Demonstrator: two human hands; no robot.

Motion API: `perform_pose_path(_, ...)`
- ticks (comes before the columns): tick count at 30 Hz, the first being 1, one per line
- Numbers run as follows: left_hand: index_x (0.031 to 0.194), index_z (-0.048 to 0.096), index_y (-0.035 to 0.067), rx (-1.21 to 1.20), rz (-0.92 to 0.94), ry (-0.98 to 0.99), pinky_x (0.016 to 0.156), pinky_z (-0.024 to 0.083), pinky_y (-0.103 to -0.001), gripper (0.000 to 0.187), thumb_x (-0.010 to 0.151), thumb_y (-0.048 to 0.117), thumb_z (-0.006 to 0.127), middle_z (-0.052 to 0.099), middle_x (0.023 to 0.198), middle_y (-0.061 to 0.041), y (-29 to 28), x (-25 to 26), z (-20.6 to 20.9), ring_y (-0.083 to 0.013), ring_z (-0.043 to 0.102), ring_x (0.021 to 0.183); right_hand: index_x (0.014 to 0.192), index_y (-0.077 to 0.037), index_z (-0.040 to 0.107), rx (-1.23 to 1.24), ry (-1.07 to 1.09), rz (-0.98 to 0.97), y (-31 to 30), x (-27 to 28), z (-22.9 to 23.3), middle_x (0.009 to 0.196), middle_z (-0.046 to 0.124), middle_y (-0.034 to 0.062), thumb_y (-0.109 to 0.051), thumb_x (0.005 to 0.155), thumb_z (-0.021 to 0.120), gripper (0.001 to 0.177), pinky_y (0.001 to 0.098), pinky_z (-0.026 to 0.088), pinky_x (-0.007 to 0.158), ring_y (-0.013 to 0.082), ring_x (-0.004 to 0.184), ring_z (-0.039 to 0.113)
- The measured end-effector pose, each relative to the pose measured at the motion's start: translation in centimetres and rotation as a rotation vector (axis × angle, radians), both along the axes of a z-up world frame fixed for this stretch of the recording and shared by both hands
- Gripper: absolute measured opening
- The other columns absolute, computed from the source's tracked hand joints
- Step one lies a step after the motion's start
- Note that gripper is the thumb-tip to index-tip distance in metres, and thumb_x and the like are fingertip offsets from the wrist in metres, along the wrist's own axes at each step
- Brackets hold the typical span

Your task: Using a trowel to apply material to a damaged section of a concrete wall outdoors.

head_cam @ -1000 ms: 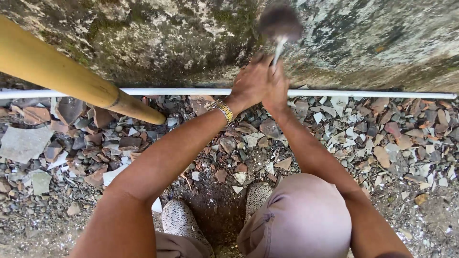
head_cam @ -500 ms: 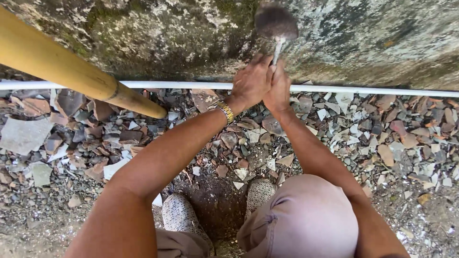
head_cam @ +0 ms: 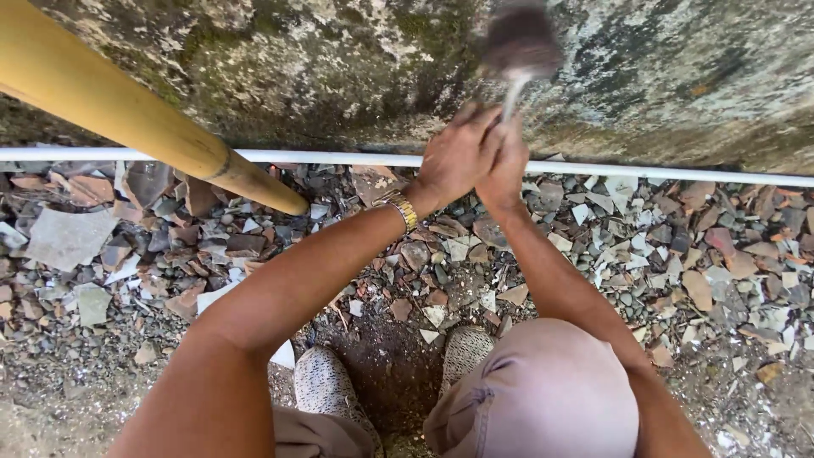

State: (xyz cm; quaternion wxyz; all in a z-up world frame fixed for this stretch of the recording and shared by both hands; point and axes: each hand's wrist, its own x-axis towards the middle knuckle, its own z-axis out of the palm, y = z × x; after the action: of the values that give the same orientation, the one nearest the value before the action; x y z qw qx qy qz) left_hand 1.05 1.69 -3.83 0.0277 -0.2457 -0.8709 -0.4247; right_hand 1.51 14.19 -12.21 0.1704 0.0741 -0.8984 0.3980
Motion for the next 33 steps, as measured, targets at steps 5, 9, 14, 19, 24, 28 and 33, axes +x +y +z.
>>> perform_pose_path(5, 0.143, 0.050, 0.010, 0.282, 0.159, 0.185, 0.070, 0.060, -0.036, 0.036, 0.111, 0.026, 0.047, 0.053, 0.109, -0.011, 0.5, -0.2, 7.0, -0.0196, 0.067, 0.083, 0.108, -0.010, 0.052, -0.748, 0.166, 0.074, -0.6, -2.7, 8.8, 0.084, 0.060, 0.0023, -0.035, 0.115, 0.035, 0.031, 0.0260, 0.050, 0.046, 0.0094, 0.062, 0.057)
perform_pose_path(9, 0.137, 0.050, 0.011, 0.318, 0.294, 0.285, 0.080, 0.062, -0.041, 0.028, 0.115, 0.028, 0.047, 0.056, 0.116, -0.008, -0.3, -0.3, 5.6, -0.0240, 0.071, 0.091, 0.108, -0.010, 0.051, -0.447, 0.213, 0.051, -2.1, -2.8, 7.8, 0.081, 0.058, 0.0018, -0.033, 0.119, 0.037, 0.029, 0.0266, 0.046, 0.048, 0.0100, 0.062, 0.053)
perform_pose_path(14, 0.138, 0.048, 0.003, 0.058, 0.137, -0.093, 0.049, 0.063, -0.031, 0.044, 0.099, 0.022, 0.047, 0.054, 0.113, -0.016, -0.4, -0.4, -0.7, -0.0222, 0.070, 0.071, 0.114, -0.008, 0.050, -0.196, 0.270, 0.061, -1.4, -1.1, 2.6, 0.077, 0.059, 0.0024, -0.031, 0.113, 0.039, 0.025, 0.0251, 0.053, 0.041, 0.0106, 0.056, 0.059)
perform_pose_path(19, 0.135, 0.053, 0.008, 0.101, 0.175, -0.014, 0.045, 0.057, -0.029, 0.035, 0.105, 0.026, 0.048, 0.058, 0.109, -0.012, -0.3, -1.0, 5.8, -0.0188, 0.069, 0.061, 0.113, -0.009, 0.049, -0.247, 0.283, 0.009, -2.2, -2.0, 6.4, 0.080, 0.061, 0.0045, -0.026, 0.115, 0.043, 0.018, 0.0273, 0.051, 0.044, 0.0129, 0.058, 0.058)
perform_pose_path(24, 0.135, 0.052, 0.004, 0.073, 0.145, 0.011, 0.045, 0.060, -0.029, 0.040, 0.100, 0.025, 0.047, 0.056, 0.108, -0.015, -0.5, -1.1, 2.5, -0.0187, 0.067, 0.061, 0.120, -0.007, 0.047, -0.324, 0.231, 0.065, -1.8, -1.8, 5.1, 0.087, 0.063, 0.0045, -0.024, 0.116, 0.045, 0.018, 0.0293, 0.055, 0.050, 0.0132, 0.067, 0.062)
perform_pose_path(28, 0.130, 0.056, 0.012, -0.051, 0.230, 0.228, 0.065, 0.061, -0.034, 0.032, 0.104, 0.029, 0.049, 0.058, 0.108, -0.006, 0.4, -1.0, -2.2, -0.0175, 0.069, 0.080, 0.119, -0.005, 0.048, -0.420, 0.107, 0.051, -0.5, -1.1, 1.6, 0.085, 0.063, 0.0017, -0.026, 0.116, 0.041, 0.023, 0.0268, 0.055, 0.049, 0.0097, 0.066, 0.063)
perform_pose_path(33, 0.134, 0.054, 0.009, 0.002, 0.211, 0.052, 0.046, 0.054, -0.032, 0.035, 0.105, 0.027, 0.044, 0.055, 0.110, -0.010, -0.1, -0.5, 3.6, -0.0195, 0.066, 0.063, 0.117, -0.004, 0.053, -1.037, 0.003, 0.160, -0.7, -2.8, 1.9, 0.087, 0.060, 0.0028, -0.026, 0.120, 0.039, 0.026, 0.0286, 0.050, 0.049, 0.0109, 0.066, 0.057)
